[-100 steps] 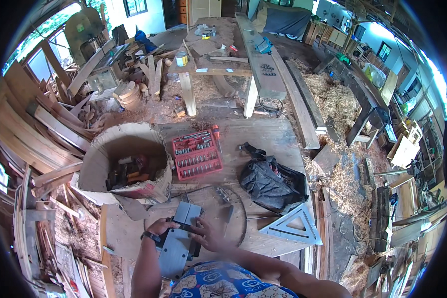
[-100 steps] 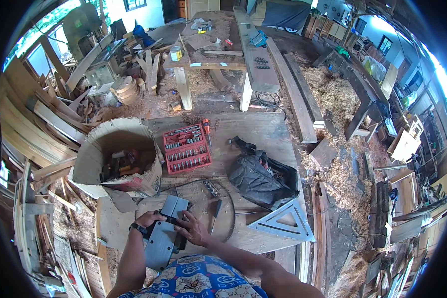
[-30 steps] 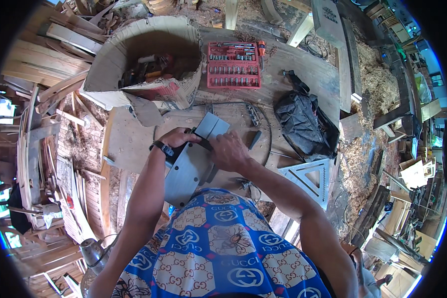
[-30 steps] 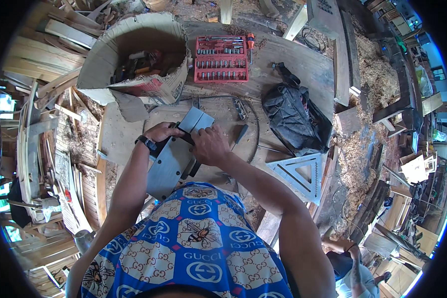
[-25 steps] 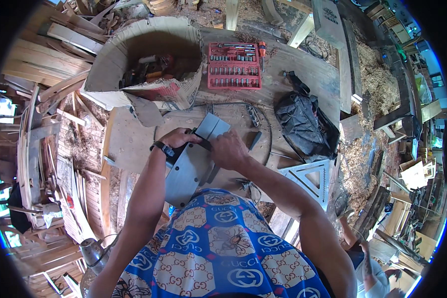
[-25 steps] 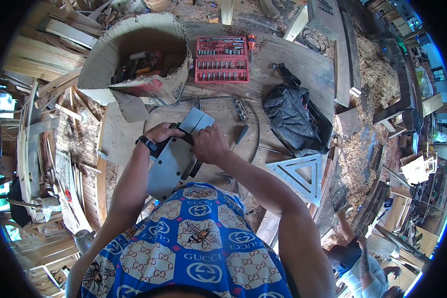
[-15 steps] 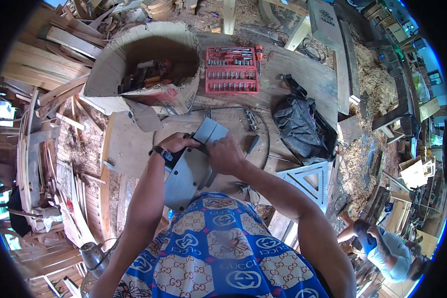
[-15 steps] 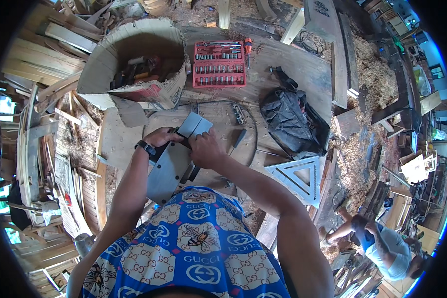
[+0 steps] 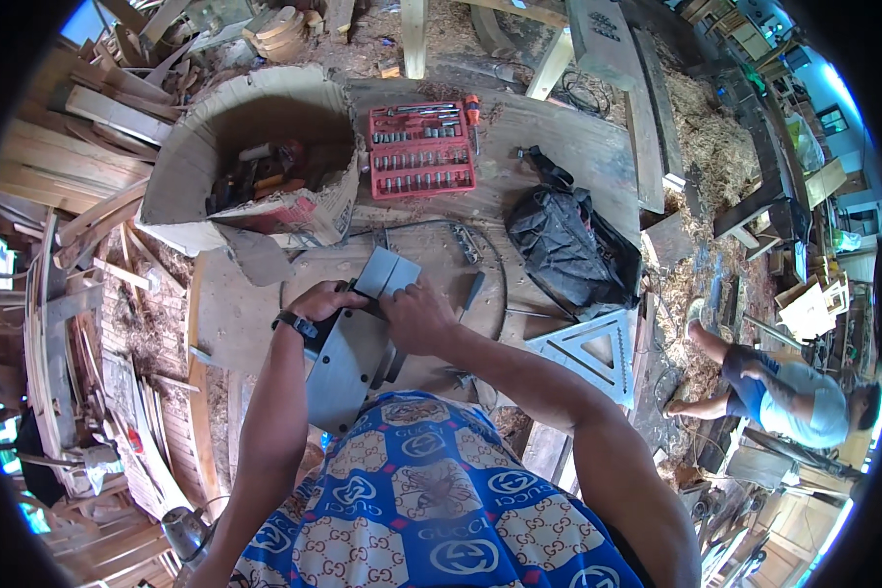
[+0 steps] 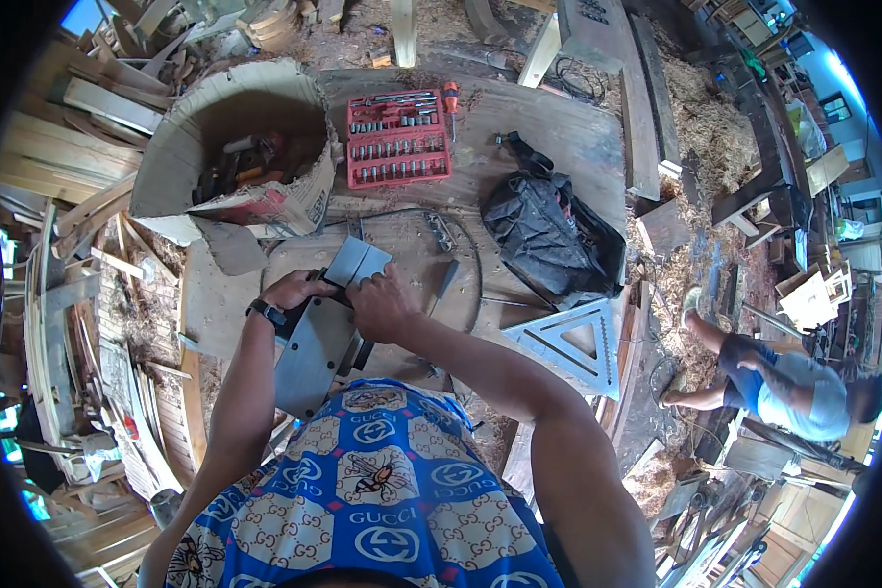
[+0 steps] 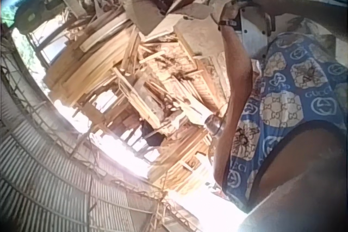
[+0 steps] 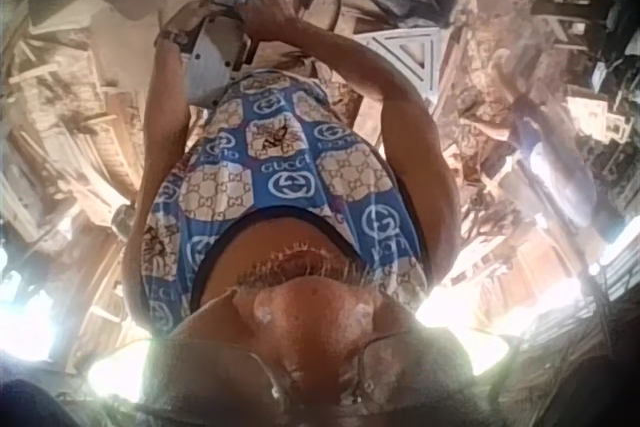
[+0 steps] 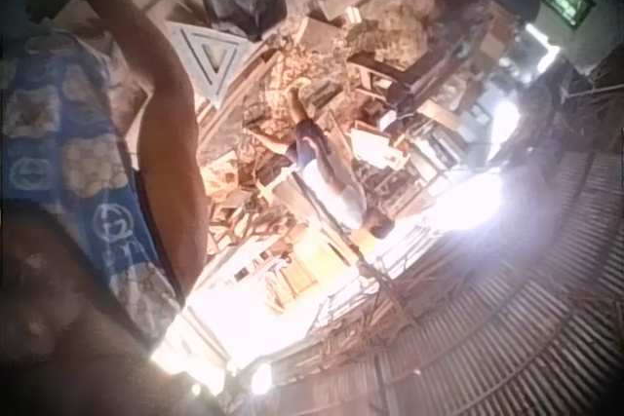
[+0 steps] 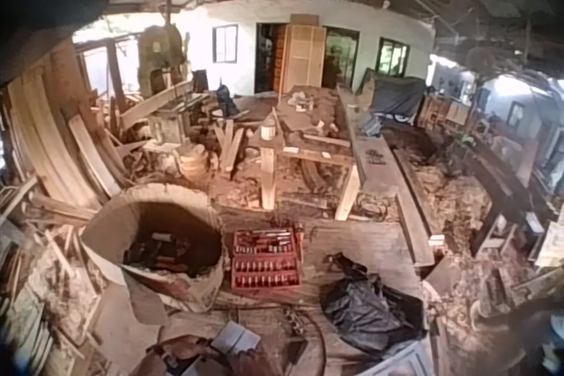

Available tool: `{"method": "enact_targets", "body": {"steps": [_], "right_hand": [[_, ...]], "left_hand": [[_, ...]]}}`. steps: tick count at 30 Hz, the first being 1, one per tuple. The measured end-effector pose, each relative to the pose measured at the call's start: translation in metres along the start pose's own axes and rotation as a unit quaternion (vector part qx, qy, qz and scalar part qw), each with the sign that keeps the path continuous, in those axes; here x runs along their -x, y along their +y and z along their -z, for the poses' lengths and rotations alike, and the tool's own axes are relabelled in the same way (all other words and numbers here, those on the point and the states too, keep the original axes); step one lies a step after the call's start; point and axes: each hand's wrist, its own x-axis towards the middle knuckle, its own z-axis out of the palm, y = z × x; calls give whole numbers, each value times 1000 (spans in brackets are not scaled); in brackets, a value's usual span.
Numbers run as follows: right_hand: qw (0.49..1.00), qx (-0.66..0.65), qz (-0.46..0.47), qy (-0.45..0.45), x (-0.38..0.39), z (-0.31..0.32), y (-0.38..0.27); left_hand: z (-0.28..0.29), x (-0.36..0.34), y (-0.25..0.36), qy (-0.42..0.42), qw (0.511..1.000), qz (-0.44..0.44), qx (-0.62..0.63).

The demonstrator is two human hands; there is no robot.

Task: The person disassembles and adjusts components of a handheld power planer by hand, removing a metal plate and manipulating internal parts before reassembling them.

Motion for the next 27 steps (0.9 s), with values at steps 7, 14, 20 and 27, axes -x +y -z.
{"method": "enact_targets", "body": {"steps": [7,14,20,27], "right_hand": [[999,14,-6,-47,1,13,-3],[999,21,-1,-23,-1,-5,-4],[998,52,20,13,2,-3,-4],[998,55,29,-6,-4,-4,4]], "left_hand": [[7,-7,-4,-26,998,14,-47],[15,-13,-23,-13,998,6,-55],[15,-12,-28,15,997,4,-73],[13,-20,-26,2,996,32,-80]]}}
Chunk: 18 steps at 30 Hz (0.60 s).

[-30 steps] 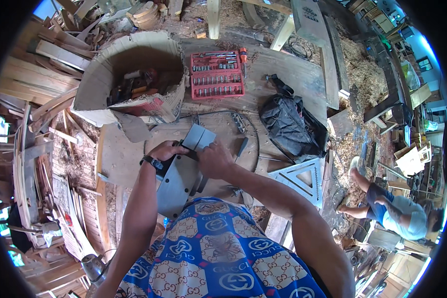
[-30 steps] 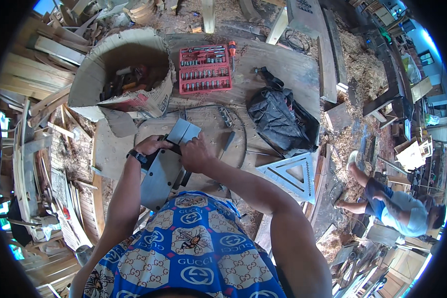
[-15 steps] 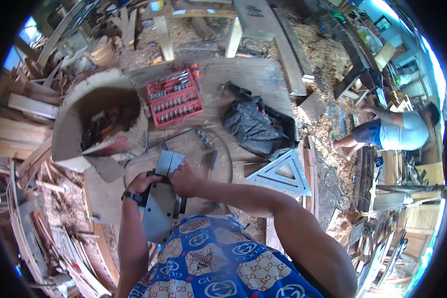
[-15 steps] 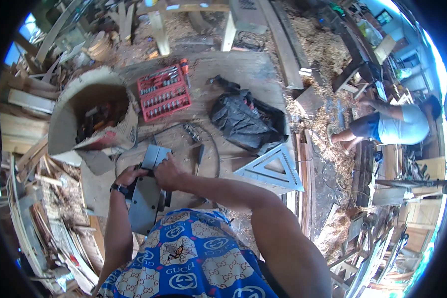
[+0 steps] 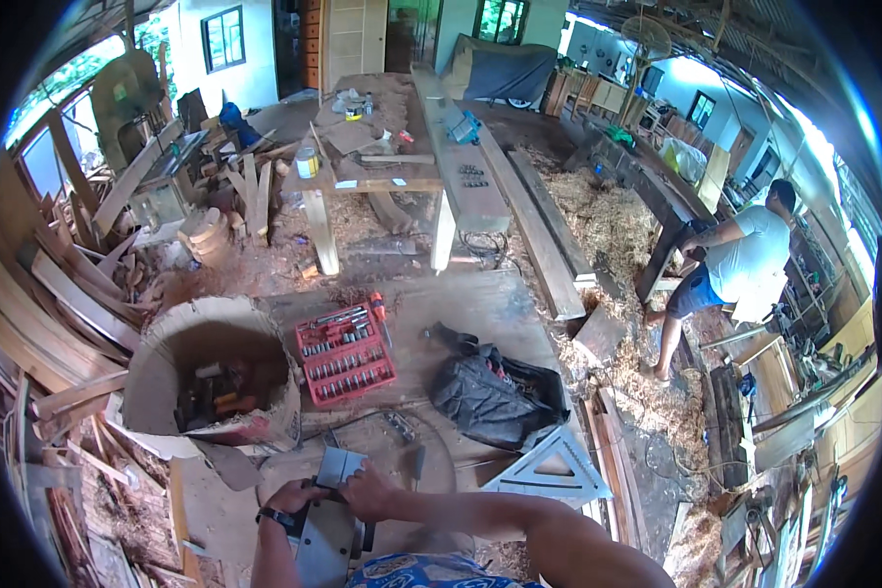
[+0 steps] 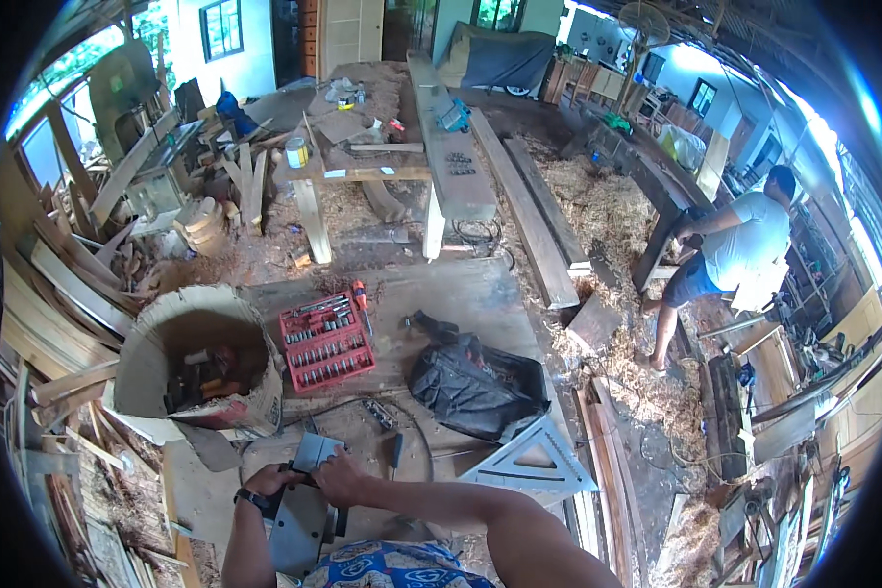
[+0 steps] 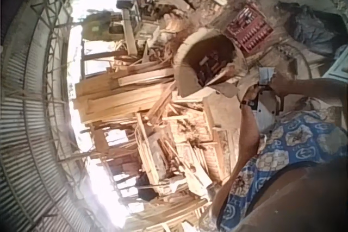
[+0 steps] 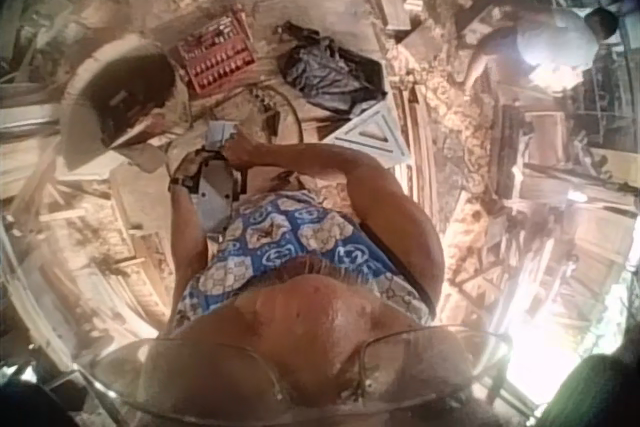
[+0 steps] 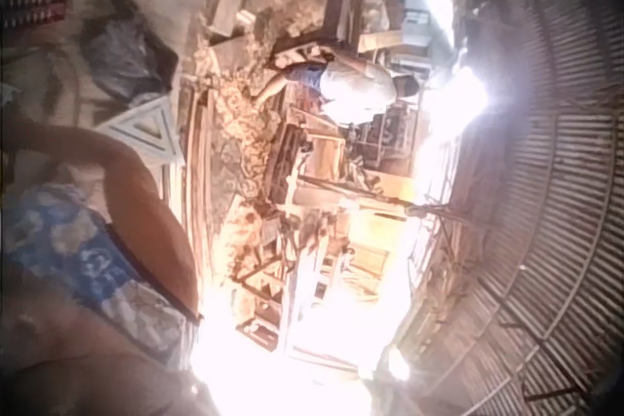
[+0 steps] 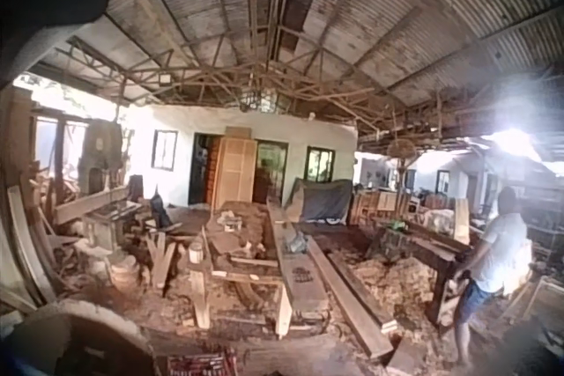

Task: The person disassembles and adjusts components of a handheld power planer by hand, removing a metal plate and manipulating internal parts before reassembling them.

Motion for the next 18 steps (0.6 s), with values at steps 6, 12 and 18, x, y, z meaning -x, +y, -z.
{"method": "enact_targets", "body": {"steps": [6,12,18], "right_hand": [[999,-2,13,-32,-5,0,-5],[998,-3,7,-65,-4,-1,-1],[997,-42,-6,-59,-2,1,-4]], "left_hand": [[-2,11,7,1,999,29,41],[-1,6,3,-4,1000,11,25],[-6,14,15,-1,999,-2,48]]}}
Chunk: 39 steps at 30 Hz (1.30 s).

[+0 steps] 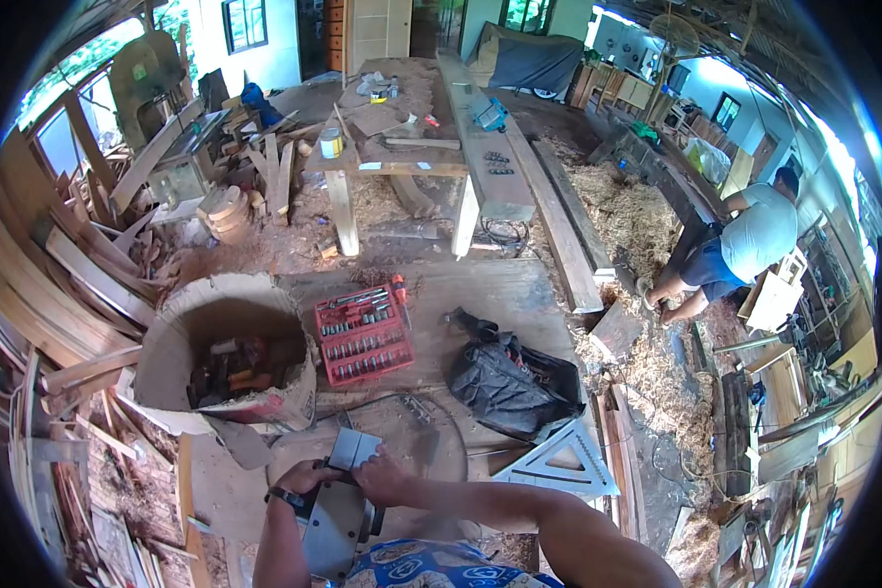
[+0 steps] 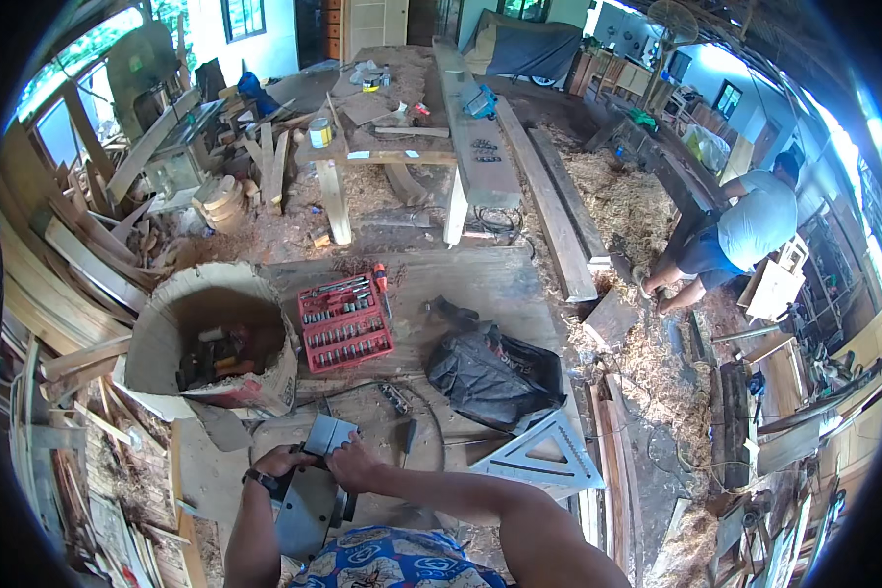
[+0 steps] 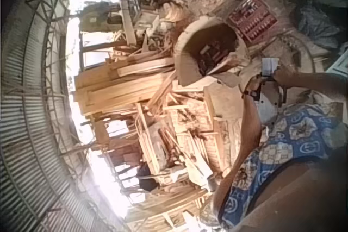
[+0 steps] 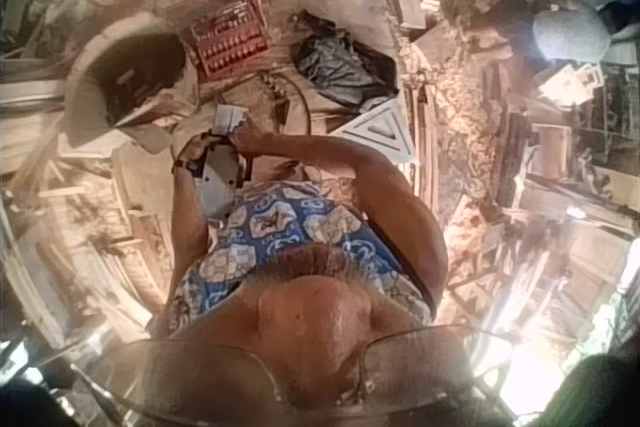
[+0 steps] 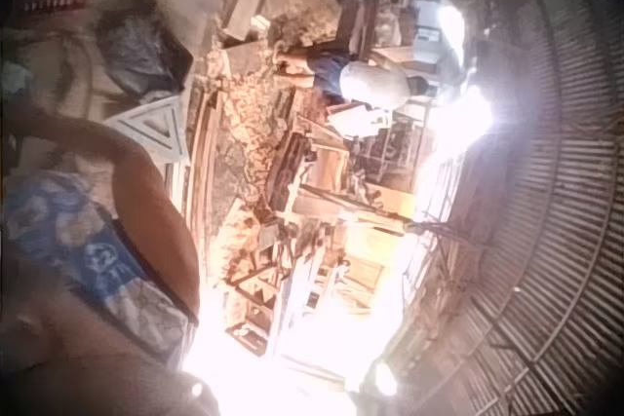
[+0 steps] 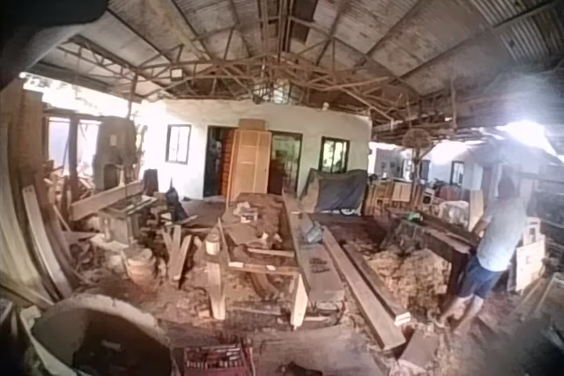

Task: The person disassembles and adjusts components of a handheld power planer by hand, removing a metal plate and manipulating internal parts before reassembling them.

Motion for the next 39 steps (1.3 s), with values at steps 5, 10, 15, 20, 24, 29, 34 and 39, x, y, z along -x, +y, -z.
{"method": "enact_targets", "body": {"steps": [5,10,15,20,24,29,34,39], "right_hand": [[1000,-5,-2,31,4,4,-3],[1000,1,-8,3,3,0,0],[994,42,7,105,4,-16,5],[991,55,32,116,-7,-34,9],[999,14,29,33,7,-3,3],[993,-30,22,112,13,-8,5],[992,-44,18,116,12,-4,6],[992,-34,32,114,6,-5,5]], "left_hand": [[2,0,-5,-4,999,-16,28],[2,-3,-8,-6,1000,-3,30],[-1,-2,9,-3,998,-60,4],[9,-13,-25,-16,997,-77,21],[2,0,-3,-1,998,-53,-21],[1,1,-1,-8,1000,-24,1],[3,2,-3,-30,999,-25,28],[8,2,-7,-24,999,-11,21]]}}
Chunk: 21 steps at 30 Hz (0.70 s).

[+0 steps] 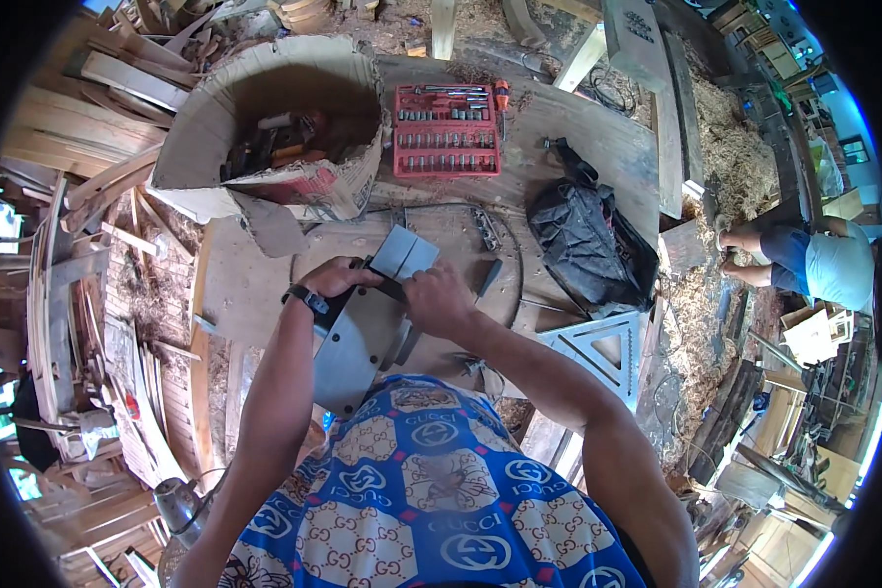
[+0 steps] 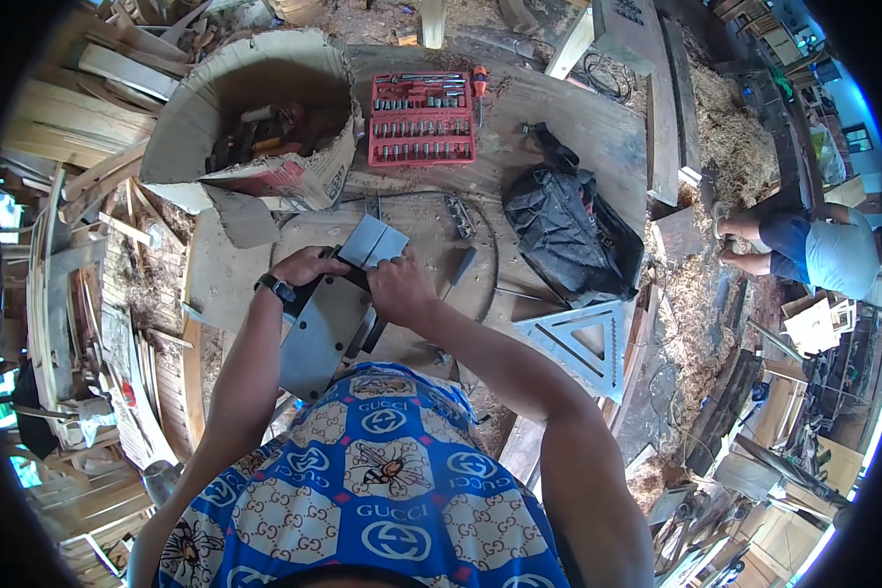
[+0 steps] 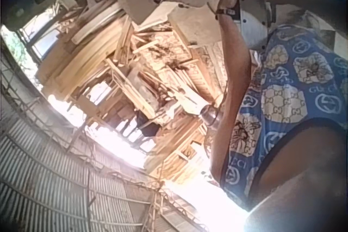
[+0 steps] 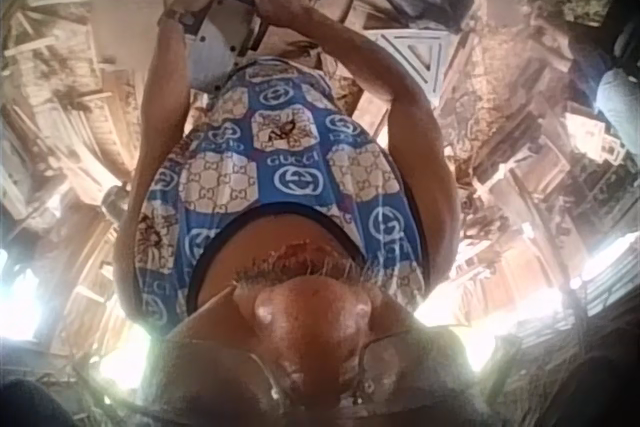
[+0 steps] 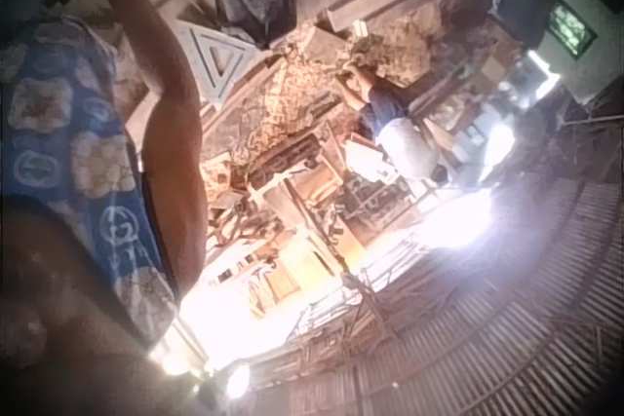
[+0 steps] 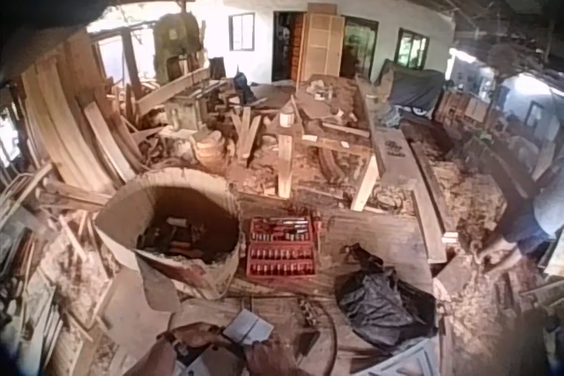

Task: The person disassembles and adjusts components of a handheld power planer by hand, removing a metal plate and manipulating internal parts before reassembling them.

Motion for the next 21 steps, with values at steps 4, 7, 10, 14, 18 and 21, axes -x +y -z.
{"method": "enact_targets", "body": {"steps": [4,7,10,14,18,21], "right_hand": [[999,34,-7,29,1,-2,0],[991,33,-65,-111,-9,-11,0],[999,24,-37,-18,-4,-14,4],[996,80,1,24,6,-12,2],[998,47,-16,-40,4,-6,2],[999,29,-12,-13,1,-16,5]], "left_hand": [[-2,-1,15,4,999,-17,-33],[-1,2,5,56,994,50,-85],[-15,7,28,39,998,22,-38],[-12,2,12,43,997,-6,-65],[-5,-5,13,51,996,10,-77],[-8,-5,19,36,998,17,-51]]}}
